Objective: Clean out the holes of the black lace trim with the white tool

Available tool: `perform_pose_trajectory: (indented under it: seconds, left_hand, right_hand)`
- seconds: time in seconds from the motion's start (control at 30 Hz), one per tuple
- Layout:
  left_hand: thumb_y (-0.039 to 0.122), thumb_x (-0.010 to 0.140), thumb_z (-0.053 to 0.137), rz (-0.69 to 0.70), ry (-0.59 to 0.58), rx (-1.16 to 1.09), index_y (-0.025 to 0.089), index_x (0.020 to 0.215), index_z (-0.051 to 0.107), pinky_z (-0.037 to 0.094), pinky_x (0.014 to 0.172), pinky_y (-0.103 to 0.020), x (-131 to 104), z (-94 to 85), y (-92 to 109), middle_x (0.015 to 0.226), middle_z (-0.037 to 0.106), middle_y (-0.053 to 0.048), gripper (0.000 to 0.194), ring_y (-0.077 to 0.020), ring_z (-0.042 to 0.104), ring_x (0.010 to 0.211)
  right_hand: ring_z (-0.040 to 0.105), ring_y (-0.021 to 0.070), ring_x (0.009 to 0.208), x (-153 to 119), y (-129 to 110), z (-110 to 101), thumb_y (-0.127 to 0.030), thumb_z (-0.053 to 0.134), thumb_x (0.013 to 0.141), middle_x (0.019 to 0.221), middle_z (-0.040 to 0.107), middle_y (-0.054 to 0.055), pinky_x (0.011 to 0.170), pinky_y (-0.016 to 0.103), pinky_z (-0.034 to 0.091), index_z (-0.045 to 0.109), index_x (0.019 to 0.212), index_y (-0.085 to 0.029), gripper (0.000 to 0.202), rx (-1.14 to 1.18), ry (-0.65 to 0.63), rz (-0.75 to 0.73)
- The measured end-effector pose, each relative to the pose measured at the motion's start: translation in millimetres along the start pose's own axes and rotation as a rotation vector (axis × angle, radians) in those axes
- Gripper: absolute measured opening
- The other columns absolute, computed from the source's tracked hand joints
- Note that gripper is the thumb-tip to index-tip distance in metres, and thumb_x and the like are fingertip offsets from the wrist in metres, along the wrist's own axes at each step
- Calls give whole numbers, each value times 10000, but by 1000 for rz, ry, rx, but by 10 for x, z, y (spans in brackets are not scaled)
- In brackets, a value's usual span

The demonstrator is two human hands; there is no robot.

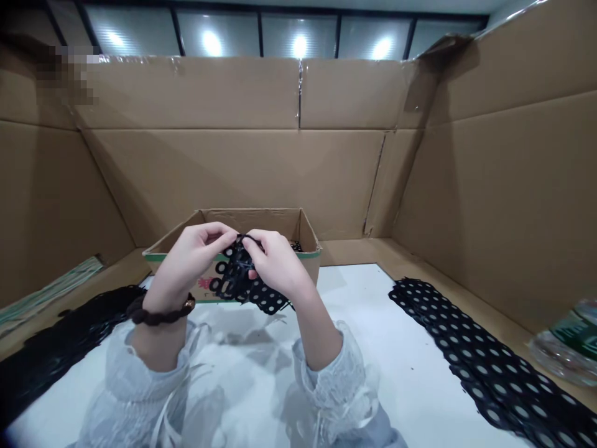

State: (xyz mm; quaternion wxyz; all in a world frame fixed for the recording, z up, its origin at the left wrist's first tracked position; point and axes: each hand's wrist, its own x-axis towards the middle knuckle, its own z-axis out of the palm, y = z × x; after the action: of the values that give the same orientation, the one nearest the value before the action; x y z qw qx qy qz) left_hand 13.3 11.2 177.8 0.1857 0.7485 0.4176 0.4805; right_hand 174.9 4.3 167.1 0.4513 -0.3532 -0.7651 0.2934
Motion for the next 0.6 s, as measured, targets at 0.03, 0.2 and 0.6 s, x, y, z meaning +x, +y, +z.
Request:
perform_pose_trajectory:
  seconds: [0.03,0.2,0.6]
  left_hand:
    - [337,804,500,-25,58,-26,131,732,615,435,583,-210,35,-15,-71,695,633,-32,246,-137,588,652]
    - [266,872,311,-132,784,183,131,938,548,414,498,-220,277,-78,-611,653,587,-24,280,-120,554,503]
    - [353,752,592,-7,-56,-96,145,814,647,470,639,-221,-35,-9,80,770,667,-41,225,-154,613,713]
  right_hand:
    - [464,61,443,-10,-2,-21,-350,409,856,592,376,-35,389,173,337,454,675,-169,259,-23,1,13]
    - [418,50,402,-41,-42,-137,-356,433,845,546,365,-43,375,168,334,439,640,-164,282,-2,137,92]
    - [421,40,386,52,0,23,-426,597,743,504,391,-74,379,152,300,471,729,-169,286,222,135,21]
